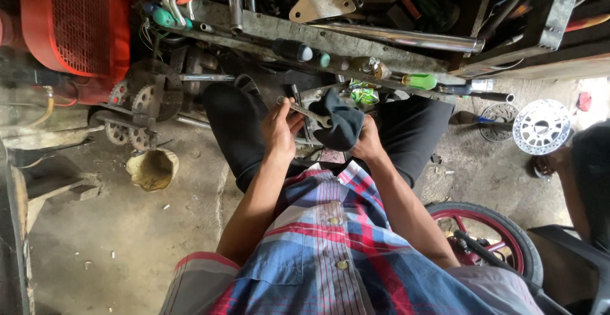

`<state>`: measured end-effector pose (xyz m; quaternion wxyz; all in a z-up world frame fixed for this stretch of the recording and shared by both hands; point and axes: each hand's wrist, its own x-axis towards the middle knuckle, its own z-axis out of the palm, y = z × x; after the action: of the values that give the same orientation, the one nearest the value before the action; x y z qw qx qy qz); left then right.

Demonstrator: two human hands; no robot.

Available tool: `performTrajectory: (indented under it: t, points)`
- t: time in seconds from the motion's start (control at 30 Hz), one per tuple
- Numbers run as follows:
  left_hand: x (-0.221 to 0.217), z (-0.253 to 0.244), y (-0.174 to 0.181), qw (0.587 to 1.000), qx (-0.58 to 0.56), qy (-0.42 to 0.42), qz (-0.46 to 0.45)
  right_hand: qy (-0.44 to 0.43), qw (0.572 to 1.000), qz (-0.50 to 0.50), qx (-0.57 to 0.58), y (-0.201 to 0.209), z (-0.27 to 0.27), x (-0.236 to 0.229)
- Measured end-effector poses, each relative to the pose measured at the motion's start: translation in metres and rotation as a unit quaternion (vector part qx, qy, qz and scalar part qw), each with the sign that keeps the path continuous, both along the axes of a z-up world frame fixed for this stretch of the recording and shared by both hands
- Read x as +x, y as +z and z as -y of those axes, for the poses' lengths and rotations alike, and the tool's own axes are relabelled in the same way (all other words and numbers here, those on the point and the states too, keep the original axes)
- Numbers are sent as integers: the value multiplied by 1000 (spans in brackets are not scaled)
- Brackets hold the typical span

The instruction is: The person sits on the floor of a motorcycle repair workshop and wipes a wrench clean using a dark cloth, turning the tool to wipe different sides. At the end they stand and hang the wrench on a wall-mounted tool board among other wrenches.

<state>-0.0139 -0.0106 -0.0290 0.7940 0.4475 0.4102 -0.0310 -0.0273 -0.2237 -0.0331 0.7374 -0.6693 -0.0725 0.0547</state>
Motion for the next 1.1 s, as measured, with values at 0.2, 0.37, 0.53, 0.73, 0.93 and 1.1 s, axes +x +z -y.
performTrajectory:
  t: [0.2, 0.37, 0.53, 0.73, 0.93, 1.1]
  points:
    - [-3, -20, -18, 996, -11, -61, 57, 58, 995, 68, -55, -26, 7, -8]
    - [8, -24, 25, 967, 72, -196, 147, 97, 974, -112, 171, -94, 10, -16]
    - [12, -15, 37, 909, 145, -331, 209, 217, 942, -178, 182, -84, 10, -7]
    - [10, 0, 44, 884, 196, -356, 232, 258, 941, -153, 154, -78, 9, -2]
    - [13, -6, 39, 893, 114, -352, 258, 184, 897, -265, 301, -68, 7, -9]
    - [12, -3, 39, 870, 129, -374, 295, 217, 881, -314, 281, -43, 6, -9]
